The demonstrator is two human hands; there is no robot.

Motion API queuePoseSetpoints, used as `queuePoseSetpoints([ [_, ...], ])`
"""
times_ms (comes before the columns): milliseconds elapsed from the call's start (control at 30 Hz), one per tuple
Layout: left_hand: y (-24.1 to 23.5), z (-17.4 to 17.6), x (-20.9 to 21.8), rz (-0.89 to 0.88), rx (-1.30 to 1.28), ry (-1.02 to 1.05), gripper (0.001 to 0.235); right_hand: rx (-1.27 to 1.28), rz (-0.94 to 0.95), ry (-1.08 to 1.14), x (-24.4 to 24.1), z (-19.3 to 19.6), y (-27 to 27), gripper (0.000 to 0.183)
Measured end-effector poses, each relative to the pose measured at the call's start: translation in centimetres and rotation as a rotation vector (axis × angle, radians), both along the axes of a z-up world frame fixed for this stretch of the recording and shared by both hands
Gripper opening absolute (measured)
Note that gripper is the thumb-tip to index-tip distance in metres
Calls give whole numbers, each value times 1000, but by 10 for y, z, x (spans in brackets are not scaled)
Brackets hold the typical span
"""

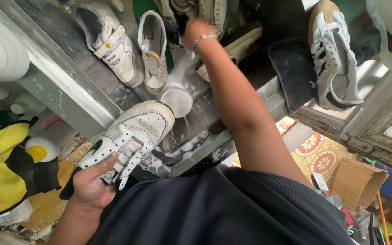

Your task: The person scrubs a white sneaker with a brush and cleaning solution at a sink. They focus on the sole, sides, and upper parts of the shoe, creating foam as they work. The person rinses the shoe under running water and continues to scrub different areas with the brush.

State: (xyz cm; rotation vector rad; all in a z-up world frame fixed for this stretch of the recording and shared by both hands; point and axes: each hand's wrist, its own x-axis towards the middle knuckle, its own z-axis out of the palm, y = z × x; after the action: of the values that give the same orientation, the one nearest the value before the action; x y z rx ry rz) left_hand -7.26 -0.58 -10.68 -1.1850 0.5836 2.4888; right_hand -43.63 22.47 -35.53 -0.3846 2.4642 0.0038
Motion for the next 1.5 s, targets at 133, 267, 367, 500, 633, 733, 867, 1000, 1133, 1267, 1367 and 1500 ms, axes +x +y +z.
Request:
queuePoseSetpoints([
  [133, -1, -2, -2, -7, -15, 39, 50, 65, 87, -223, 22, -16, -12, 84],
  [267, -1, -2, -2, 18, 33, 27, 50, 0, 31, -204, 24, -32, -14, 65],
  [367, 0, -1, -4, 28, 33, 23, 50, -64, 24, -165, 11, -34, -5, 50],
  [500, 1, 0, -5, 32, 41, 60, 51, -52, 28, -88, -7, -18, 8, 46],
  [633, 0, -2, -3, 52, 58, 47, 50, -119, -2, -45, -16, 33, 26, 36],
  [733, 2, -3, -4, 35, -3, 45, 51, -214, 99, -103, -10, 90, 26, 37],
  [867, 1, 0, -6, 68, 23, 31, 53, -148, 153, -491, 32, 140, 21, 31],
  [1000, 3, 10, -17, 120, 84, 195, 60, 18, 357, -462, 107, 128, 9, 31],
  [1133, 2, 10, -18, 149, 6, 309, 61, -64, 361, -351, 185, 90, -14, 29],
  [1267, 8, 3, -10, 97, 109, 321, 61, -194, 242, -321, 197, 105, -18, 35],
  [1367, 16, 6, 4, -82, -44, 478, 65, -124, 237, -209, 185, 156, 10, 42],
  [1500, 32, 12, 19, -506, -323, 636, 75, -453, 148, 34, 189, 251, 62, 61],
])
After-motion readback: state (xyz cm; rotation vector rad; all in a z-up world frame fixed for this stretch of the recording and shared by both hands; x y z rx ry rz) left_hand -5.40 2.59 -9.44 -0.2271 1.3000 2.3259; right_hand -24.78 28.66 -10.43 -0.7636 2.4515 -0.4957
